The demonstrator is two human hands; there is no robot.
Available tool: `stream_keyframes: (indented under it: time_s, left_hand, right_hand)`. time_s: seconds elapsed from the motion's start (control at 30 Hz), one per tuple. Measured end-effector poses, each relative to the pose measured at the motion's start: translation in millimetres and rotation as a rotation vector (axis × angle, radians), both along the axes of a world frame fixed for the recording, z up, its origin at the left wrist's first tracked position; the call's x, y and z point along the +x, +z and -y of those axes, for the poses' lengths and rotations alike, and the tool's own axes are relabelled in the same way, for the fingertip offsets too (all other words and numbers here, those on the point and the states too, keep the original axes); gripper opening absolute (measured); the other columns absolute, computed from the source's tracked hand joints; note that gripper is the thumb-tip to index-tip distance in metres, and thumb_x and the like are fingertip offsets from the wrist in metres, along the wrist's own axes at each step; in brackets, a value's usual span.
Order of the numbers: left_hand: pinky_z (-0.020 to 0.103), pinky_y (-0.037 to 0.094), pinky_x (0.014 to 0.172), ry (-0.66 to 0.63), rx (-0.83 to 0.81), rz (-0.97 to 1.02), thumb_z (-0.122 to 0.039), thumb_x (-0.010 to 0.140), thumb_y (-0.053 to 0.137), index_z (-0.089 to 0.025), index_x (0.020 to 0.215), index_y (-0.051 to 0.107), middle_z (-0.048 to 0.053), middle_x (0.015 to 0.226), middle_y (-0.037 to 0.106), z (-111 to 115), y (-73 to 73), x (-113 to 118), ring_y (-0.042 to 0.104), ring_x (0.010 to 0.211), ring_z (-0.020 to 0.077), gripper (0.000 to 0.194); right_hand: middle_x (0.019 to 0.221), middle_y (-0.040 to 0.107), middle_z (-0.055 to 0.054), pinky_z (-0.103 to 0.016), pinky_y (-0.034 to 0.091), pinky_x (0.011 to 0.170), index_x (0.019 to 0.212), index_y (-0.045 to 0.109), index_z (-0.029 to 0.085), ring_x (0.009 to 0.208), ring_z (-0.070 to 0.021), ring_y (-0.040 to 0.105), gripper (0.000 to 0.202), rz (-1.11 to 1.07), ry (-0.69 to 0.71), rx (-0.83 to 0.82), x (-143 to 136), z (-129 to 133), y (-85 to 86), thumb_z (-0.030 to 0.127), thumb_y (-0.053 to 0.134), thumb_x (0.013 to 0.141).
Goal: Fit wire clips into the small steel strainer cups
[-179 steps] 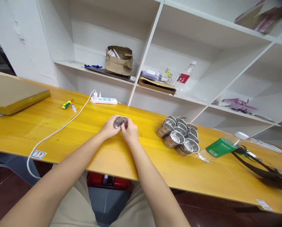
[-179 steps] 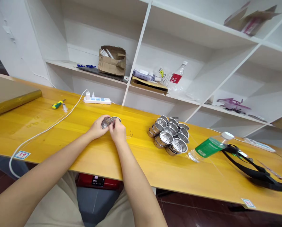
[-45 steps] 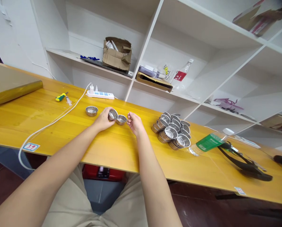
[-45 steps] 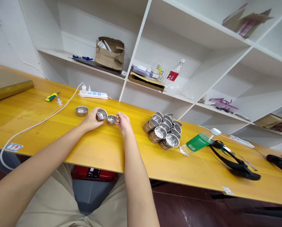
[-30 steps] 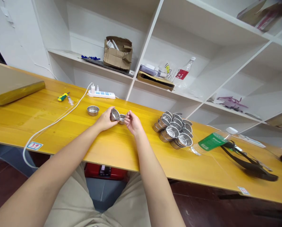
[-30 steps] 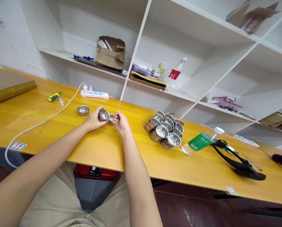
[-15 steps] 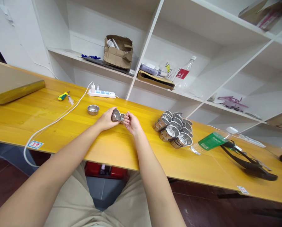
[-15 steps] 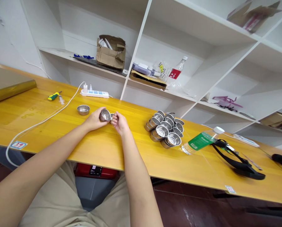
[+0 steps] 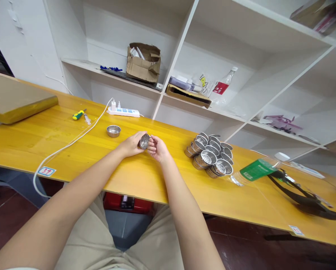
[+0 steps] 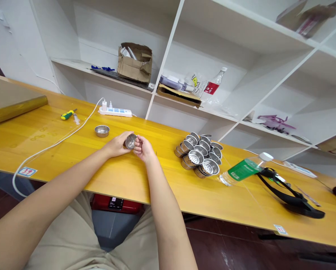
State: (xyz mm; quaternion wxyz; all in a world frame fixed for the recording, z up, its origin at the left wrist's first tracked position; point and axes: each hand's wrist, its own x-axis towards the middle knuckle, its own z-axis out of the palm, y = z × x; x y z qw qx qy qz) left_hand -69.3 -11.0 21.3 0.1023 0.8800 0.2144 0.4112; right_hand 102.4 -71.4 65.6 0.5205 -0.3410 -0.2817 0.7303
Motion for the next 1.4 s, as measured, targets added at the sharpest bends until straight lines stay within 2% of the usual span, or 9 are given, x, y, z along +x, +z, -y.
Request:
stream_keyframes:
  time_s: [0.13, 0.3, 0.43, 0.8, 0.93, 1.13, 1.23, 1.33, 1.4]
  left_hand:
    - [0.047, 0.047, 0.116, -0.034, 0.032, -0.008, -0.023, 0.081, 0.072, -0.017, 0.148, 0.041, 0.017, 0.143, 0.059, 1, -1.3, 3, 0.058, 0.135, 0.0302, 0.074]
    - [0.047, 0.048, 0.116, -0.019, 0.048, 0.014, -0.025, 0.081, 0.073, -0.017, 0.148, 0.042, 0.018, 0.143, 0.06, 2, -1.9, 4, 0.059, 0.135, 0.0311, 0.074]
    - [0.047, 0.049, 0.115, -0.006, 0.042, 0.019, -0.025, 0.081, 0.074, -0.016, 0.147, 0.042, 0.018, 0.143, 0.06, 4, -2.0, 4, 0.06, 0.134, 0.031, 0.074]
    - [0.046, 0.05, 0.113, -0.014, 0.038, 0.004, -0.027, 0.08, 0.075, -0.018, 0.145, 0.046, 0.016, 0.14, 0.062, 3, -2.4, 4, 0.062, 0.131, 0.0303, 0.072]
    - [0.045, 0.05, 0.113, 0.001, 0.028, 0.035, -0.025, 0.079, 0.074, -0.018, 0.143, 0.046, 0.015, 0.138, 0.063, 4, -0.5, 6, 0.062, 0.13, 0.0291, 0.07]
    - [0.043, 0.05, 0.112, 0.109, -0.054, 0.09, -0.032, 0.079, 0.076, -0.018, 0.144, 0.045, 0.014, 0.141, 0.062, 8, 3.8, 6, 0.062, 0.13, 0.0282, 0.073]
    - [0.043, 0.05, 0.112, 0.113, -0.064, 0.08, -0.035, 0.079, 0.076, -0.019, 0.146, 0.043, 0.014, 0.143, 0.061, 10, 5.2, 4, 0.063, 0.13, 0.0291, 0.077]
    - [0.044, 0.049, 0.113, 0.109, -0.046, 0.065, -0.035, 0.079, 0.076, -0.019, 0.146, 0.043, 0.013, 0.142, 0.061, 11, 6.3, 4, 0.062, 0.13, 0.0295, 0.077]
    - [0.045, 0.048, 0.114, 0.11, -0.012, 0.061, -0.034, 0.079, 0.075, -0.019, 0.144, 0.046, 0.013, 0.139, 0.062, 12, 7.6, 4, 0.061, 0.13, 0.0298, 0.073]
  right_hand:
    - [0.048, 0.031, 0.01, -0.016, 0.017, 0.034, 0.067, 0.035, 0.023, 0.035, -0.0056, 0.017, 0.038, 0.015, 0.014, -0.005, -2, 1, 0.1, 0.032, 0.045, 0.103]
    - [0.045, 0.026, 0.012, -0.017, 0.015, 0.034, 0.065, 0.028, 0.024, 0.035, -0.005, 0.013, 0.043, 0.048, 0.029, -0.017, -3, 1, 1.8, 0.035, 0.05, 0.101]
    - [0.043, 0.025, 0.012, -0.017, 0.015, 0.033, 0.064, 0.025, 0.024, 0.034, -0.0051, 0.011, 0.044, 0.068, 0.024, -0.04, -3, 1, 2.7, 0.033, 0.045, 0.103]
    - [0.045, 0.027, 0.013, -0.017, 0.016, 0.034, 0.066, 0.031, 0.024, 0.035, -0.0046, 0.013, 0.045, 0.126, 0.02, 0.018, -4, 0, -2.5, 0.04, 0.057, 0.099]
    - [0.05, 0.04, 0.01, -0.019, 0.019, 0.037, 0.067, 0.044, 0.023, 0.036, -0.0045, 0.024, 0.04, 0.302, -0.12, 0.153, -6, -1, -5.8, 0.046, 0.066, 0.091]
    - [0.064, 0.059, 0.004, -0.023, 0.039, 0.057, 0.07, 0.056, 0.023, 0.06, -0.0118, 0.051, 0.027, 0.955, -0.655, 0.453, -2, -5, -11.9, 0.035, 0.079, 0.072]
    - [0.065, 0.06, 0.005, -0.025, 0.04, 0.062, 0.077, 0.059, 0.024, 0.062, -0.0135, 0.052, 0.022, 1.033, -0.644, 0.478, -1, -5, -14.1, 0.035, 0.077, 0.075]
    - [0.058, 0.054, 0.007, -0.026, 0.036, 0.06, 0.072, 0.057, 0.024, 0.057, -0.0133, 0.047, 0.02, 1.094, -0.567, 0.481, -2, -5, -15.3, 0.035, 0.071, 0.08]
    - [0.056, 0.05, 0.007, -0.026, 0.034, 0.06, 0.07, 0.055, 0.024, 0.056, -0.0132, 0.045, 0.021, 1.136, -0.594, 0.496, -3, -5, -16.0, 0.034, 0.07, 0.08]
